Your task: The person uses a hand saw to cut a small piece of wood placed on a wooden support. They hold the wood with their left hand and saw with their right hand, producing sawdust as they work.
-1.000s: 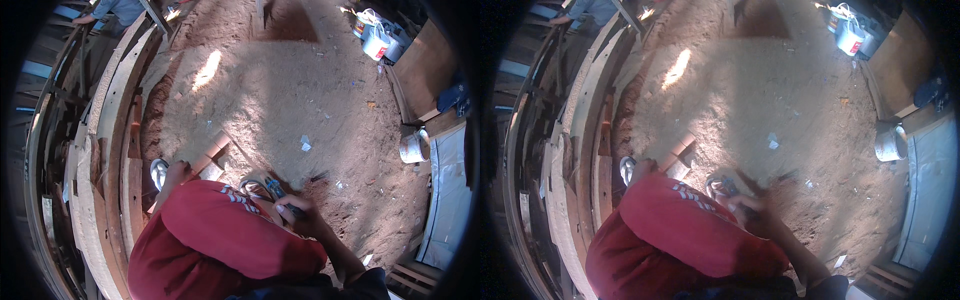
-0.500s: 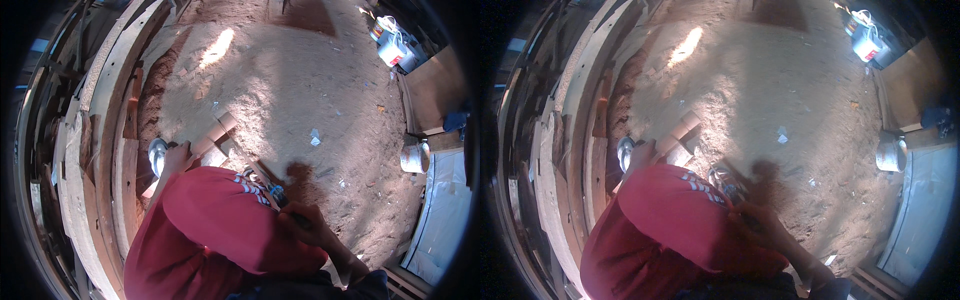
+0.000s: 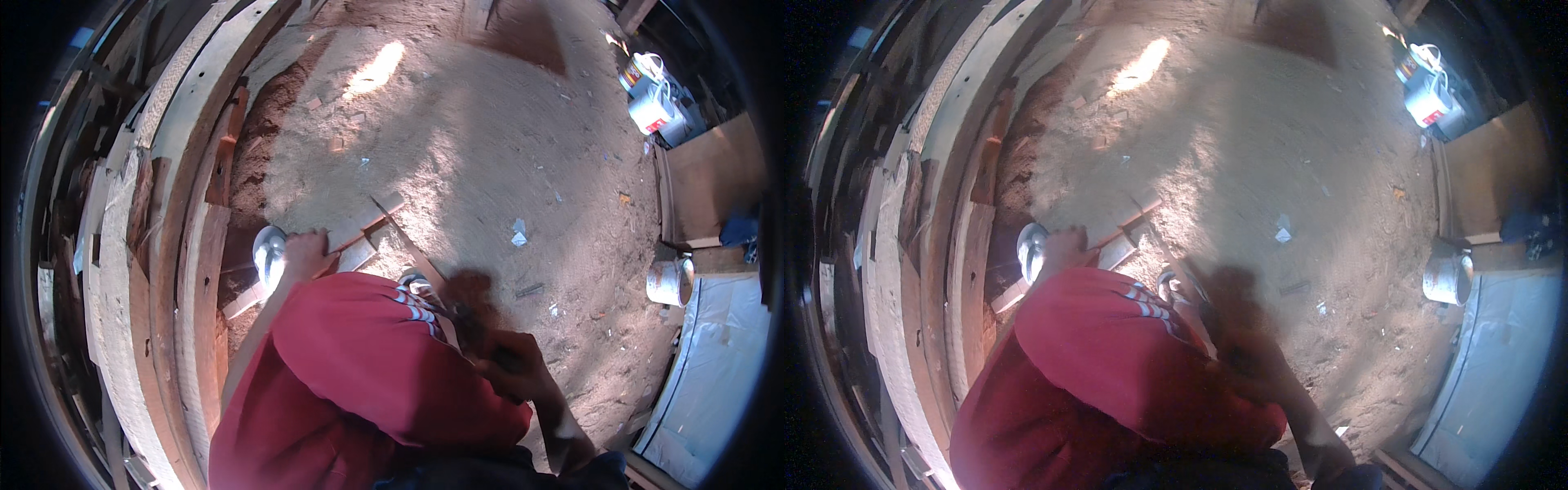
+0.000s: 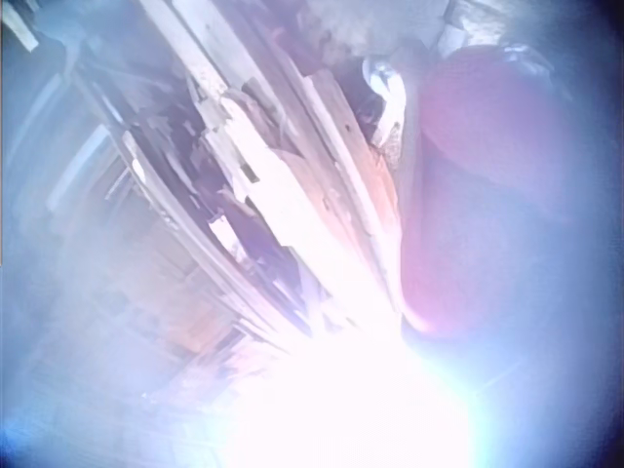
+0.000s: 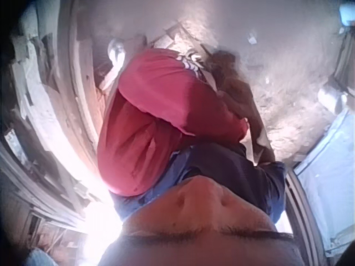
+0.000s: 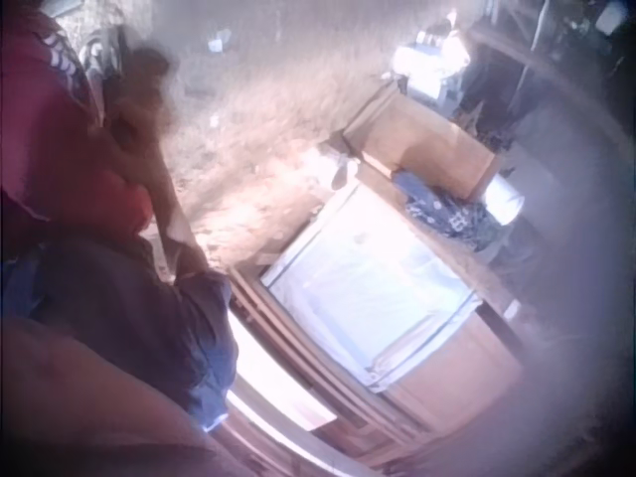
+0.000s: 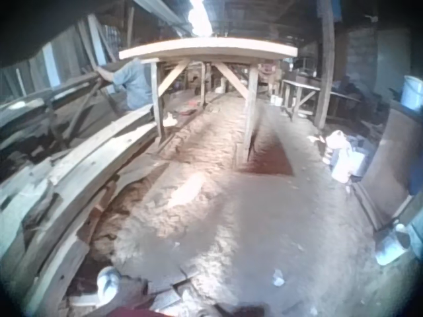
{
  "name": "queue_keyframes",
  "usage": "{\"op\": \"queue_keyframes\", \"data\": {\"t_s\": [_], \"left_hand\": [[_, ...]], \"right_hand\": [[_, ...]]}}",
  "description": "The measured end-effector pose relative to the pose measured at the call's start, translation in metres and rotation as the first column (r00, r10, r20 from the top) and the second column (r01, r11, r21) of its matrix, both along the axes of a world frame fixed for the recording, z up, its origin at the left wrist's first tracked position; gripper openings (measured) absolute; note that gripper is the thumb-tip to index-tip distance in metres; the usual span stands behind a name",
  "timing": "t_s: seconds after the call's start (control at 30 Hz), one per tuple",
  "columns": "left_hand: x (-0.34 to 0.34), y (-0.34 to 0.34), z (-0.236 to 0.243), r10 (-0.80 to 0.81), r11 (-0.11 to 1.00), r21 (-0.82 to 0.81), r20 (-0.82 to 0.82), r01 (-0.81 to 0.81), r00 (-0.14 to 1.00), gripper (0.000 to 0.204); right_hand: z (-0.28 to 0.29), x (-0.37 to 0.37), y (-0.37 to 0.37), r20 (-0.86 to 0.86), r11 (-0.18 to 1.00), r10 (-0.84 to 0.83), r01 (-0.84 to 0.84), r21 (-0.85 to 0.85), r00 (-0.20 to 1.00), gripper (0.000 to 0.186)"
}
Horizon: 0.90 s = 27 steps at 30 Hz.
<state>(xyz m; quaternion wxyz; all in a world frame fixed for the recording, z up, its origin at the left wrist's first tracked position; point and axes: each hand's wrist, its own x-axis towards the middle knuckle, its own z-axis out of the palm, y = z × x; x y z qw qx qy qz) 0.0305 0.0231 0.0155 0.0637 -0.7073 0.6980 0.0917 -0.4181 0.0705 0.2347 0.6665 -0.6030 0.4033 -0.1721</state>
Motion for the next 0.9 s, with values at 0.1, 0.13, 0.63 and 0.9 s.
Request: {"op": "queue_keyframes", "data": {"t_s": [0.1,0.13,0.63,0.9], "left_hand": [[-0.005,-0.007,-0.017,0.041,0.999,-0.024,-0.077,-0.043,0.996,0.053],[-0.005,-0.01,-0.012,0.073,0.997,-0.029,-0.116,-0.076,0.991,0.053],[0.025,-0.023,0.006,-0.086,0.996,-0.046,-0.408,0.073,0.909,0.04],[0.025,-0.025,0.005,-0.039,0.999,0.003,-0.439,0.045,0.898,0.043]], "right_hand": [[-0.036,-0.009,0.009,-0.015,0.987,-0.042,0.039,-0.156,0.999,0.019],[-0.047,-0.01,0.012,-0.003,0.974,-0.06,0.058,-0.217,0.998,0.022],[-0.016,0.008,0.013,-0.364,0.989,-0.098,0.05,-0.139,0.926,0.035],[-0.005,0.021,0.01,-0.363,0.95,0.016,-0.127,-0.285,0.932,0.039]]}}
